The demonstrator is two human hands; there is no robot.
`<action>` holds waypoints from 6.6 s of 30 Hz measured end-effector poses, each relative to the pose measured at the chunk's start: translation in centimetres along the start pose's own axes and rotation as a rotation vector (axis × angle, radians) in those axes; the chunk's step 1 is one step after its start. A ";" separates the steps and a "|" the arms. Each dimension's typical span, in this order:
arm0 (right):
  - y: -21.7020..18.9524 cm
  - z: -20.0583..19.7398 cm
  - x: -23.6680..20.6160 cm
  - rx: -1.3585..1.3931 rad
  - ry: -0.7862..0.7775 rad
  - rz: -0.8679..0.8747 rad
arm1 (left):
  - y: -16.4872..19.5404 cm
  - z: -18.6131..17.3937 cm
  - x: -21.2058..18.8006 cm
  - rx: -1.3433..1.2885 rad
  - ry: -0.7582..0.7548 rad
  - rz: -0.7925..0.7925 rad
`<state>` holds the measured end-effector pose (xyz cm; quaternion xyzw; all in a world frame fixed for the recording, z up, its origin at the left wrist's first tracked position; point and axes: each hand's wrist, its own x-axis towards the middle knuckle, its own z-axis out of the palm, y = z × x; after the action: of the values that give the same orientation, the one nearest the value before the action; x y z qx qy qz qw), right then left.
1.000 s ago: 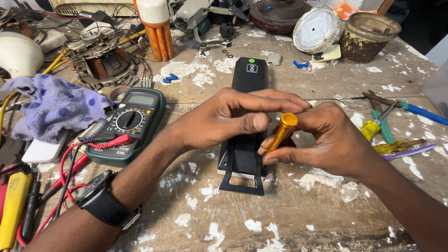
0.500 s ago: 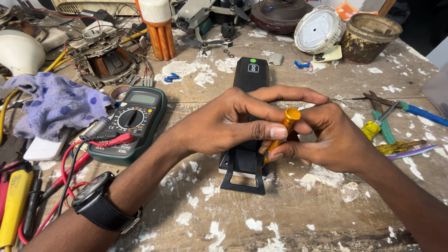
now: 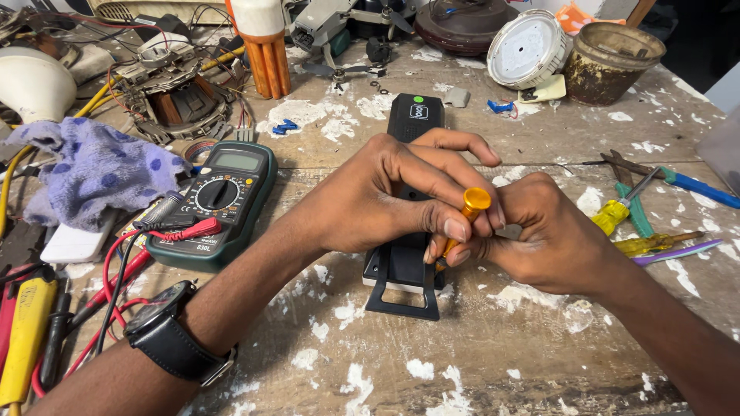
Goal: The person picks up a black electronic device from the workbench, opens a plastic toolbox, and selects a screwdriver. They use the screwdriver to unscrew screws from the device, remove a black bracket from its back, and turn the device over while continuing to unscrew it.
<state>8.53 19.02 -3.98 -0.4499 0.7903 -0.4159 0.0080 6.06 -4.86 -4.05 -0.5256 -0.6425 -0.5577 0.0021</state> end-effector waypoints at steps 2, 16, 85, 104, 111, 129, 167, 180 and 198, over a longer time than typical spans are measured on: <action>0.1 0.0 -0.1 0.033 -0.014 0.001 | 0.3 0.1 0.0 -0.006 0.010 -0.022; 1.3 0.0 -0.2 0.412 -0.114 -0.034 | 0.7 1.1 0.5 -0.029 0.091 -0.135; 2.5 0.0 -0.8 0.501 -0.026 0.156 | 0.3 -0.1 -0.3 -0.287 -0.089 -0.153; 2.8 0.2 -1.0 0.467 0.004 0.154 | 0.3 0.0 -0.3 -0.303 0.000 -0.138; 2.7 0.0 -0.6 0.506 0.077 0.089 | 0.3 -0.1 -0.2 -0.421 0.021 -0.177; 1.7 -0.3 0.6 0.210 0.274 0.159 | -1.1 -1.2 -0.1 -0.533 0.368 -0.131; 3.4 -1.4 -0.2 0.636 0.554 0.073 | -0.9 -0.8 -0.1 0.642 0.325 -0.296; 1.9 -0.8 1.9 0.220 0.267 0.809 | -3.5 -2.0 -0.8 0.606 0.276 -0.945; 2.8 0.2 1.7 0.323 0.319 0.731 | -3.4 -1.7 -1.1 0.498 0.225 -0.915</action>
<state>5.65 18.41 -5.34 -0.0633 0.8137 -0.5686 0.1027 3.27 -6.18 -6.45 -0.1123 -0.9147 -0.3852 -0.0479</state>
